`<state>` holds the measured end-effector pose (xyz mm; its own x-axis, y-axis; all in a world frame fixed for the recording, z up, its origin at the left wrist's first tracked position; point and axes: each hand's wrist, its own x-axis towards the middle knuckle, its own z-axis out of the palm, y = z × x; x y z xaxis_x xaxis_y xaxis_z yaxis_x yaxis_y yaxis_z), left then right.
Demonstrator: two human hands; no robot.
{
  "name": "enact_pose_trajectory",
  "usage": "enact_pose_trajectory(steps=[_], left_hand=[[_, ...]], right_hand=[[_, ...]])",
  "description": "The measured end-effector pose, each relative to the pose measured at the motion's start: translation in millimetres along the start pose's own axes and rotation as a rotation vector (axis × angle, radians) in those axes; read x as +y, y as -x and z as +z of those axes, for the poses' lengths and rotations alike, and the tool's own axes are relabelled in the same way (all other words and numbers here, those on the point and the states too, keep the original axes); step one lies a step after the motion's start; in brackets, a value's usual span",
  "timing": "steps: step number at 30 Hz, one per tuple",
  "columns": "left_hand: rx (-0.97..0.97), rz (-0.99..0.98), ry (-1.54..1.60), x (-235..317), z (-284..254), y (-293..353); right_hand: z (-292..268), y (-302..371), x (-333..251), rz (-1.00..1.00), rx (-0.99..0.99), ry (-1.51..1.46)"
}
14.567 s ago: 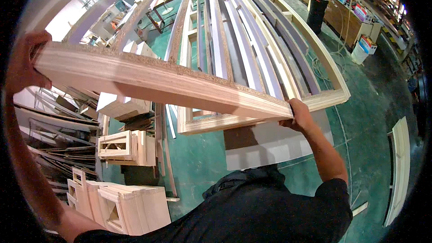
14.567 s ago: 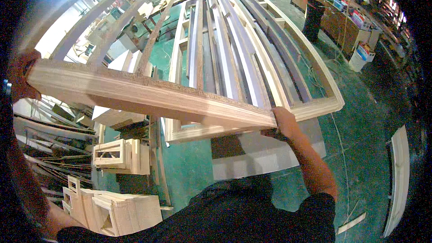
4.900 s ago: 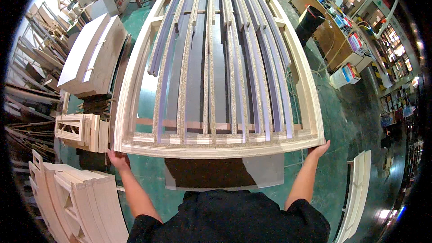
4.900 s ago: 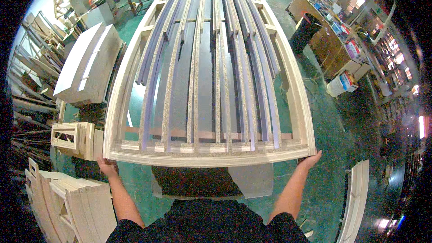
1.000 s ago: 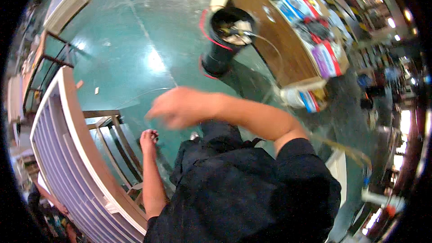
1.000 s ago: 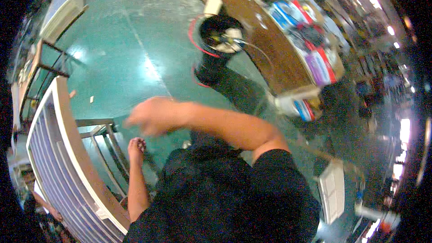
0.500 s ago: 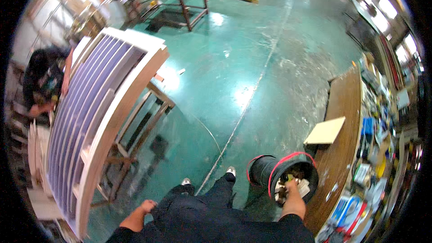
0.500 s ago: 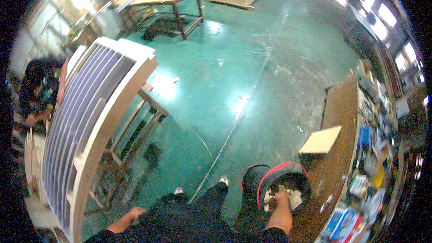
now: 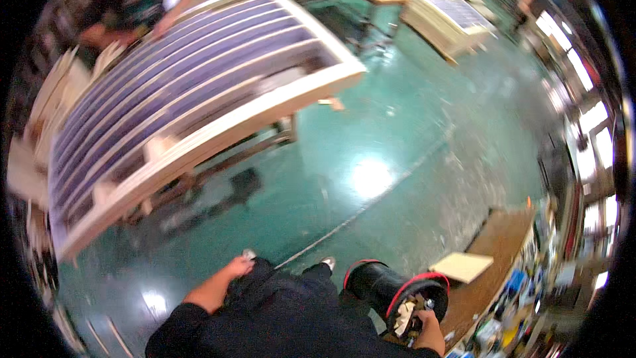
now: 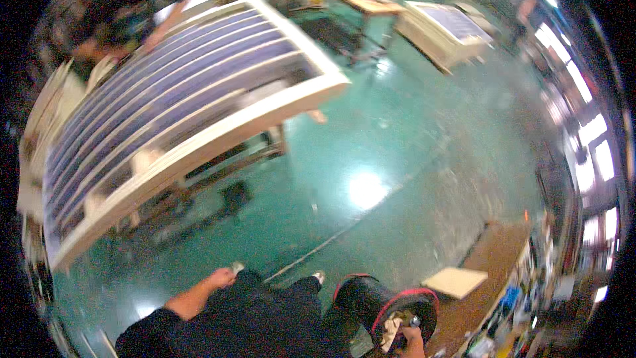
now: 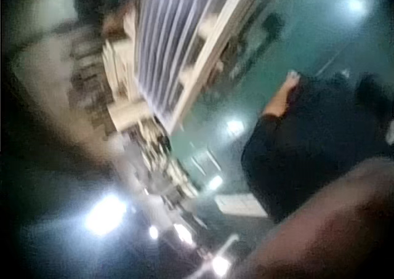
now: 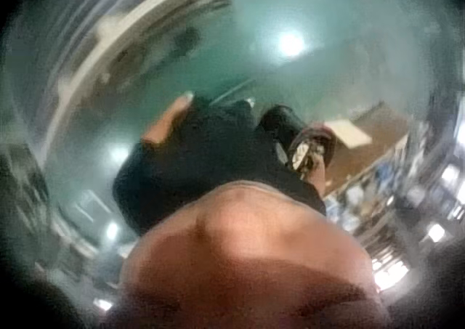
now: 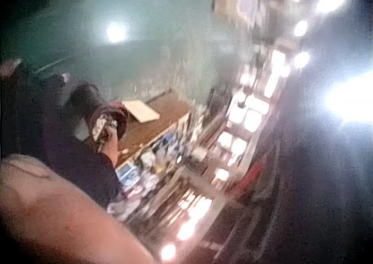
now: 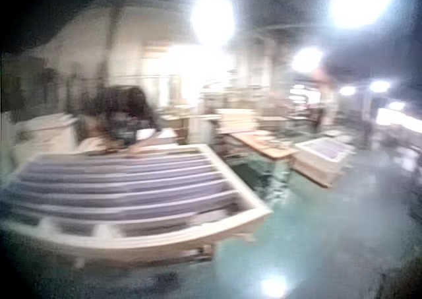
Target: The person assembles a large wooden frame structure by hand, positioning and aligning wooden slats and cross-pieces. They use a pneumatic nail gun to fasten the components together, repeatedly lifting and rotating the frame to access different sides. The task involves precise alignment of the wooden parts before nailing them into place.
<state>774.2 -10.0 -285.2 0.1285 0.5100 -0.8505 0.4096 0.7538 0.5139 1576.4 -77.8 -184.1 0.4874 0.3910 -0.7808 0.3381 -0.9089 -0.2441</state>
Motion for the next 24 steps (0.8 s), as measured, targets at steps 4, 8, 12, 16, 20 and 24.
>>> enact_pose_trajectory(steps=[4,8,12,16,20,24], left_hand=[[0.35,0.306,-0.164,-44.3,-26.1,-32.9],[0.497,0.275,0.147,-75.8,-79.5,15.0],[0.579,0.372,0.284,-86.5,-148.6,85.5],[0.817,0.417,-0.048,-79.8,-262.9,196.6],[1.031,0.519,-0.201,-72.7,-360.6,309.4],[1.159,0.468,-0.635,-85.5,-451.7,366.8]], right_hand=[[32.6,109.9,-114.3,0.161,-0.212,-0.288],[117.7,135.8,-201.9,0.069,-0.193,-0.211],[221.7,94.7,-296.9,-0.532,-0.261,0.309],[390.1,232.9,-460.3,-1.098,-0.574,0.9],[478.6,395.6,-566.1,-1.001,-0.789,0.898],[536.8,502.0,-629.9,-1.14,-1.008,0.859]])
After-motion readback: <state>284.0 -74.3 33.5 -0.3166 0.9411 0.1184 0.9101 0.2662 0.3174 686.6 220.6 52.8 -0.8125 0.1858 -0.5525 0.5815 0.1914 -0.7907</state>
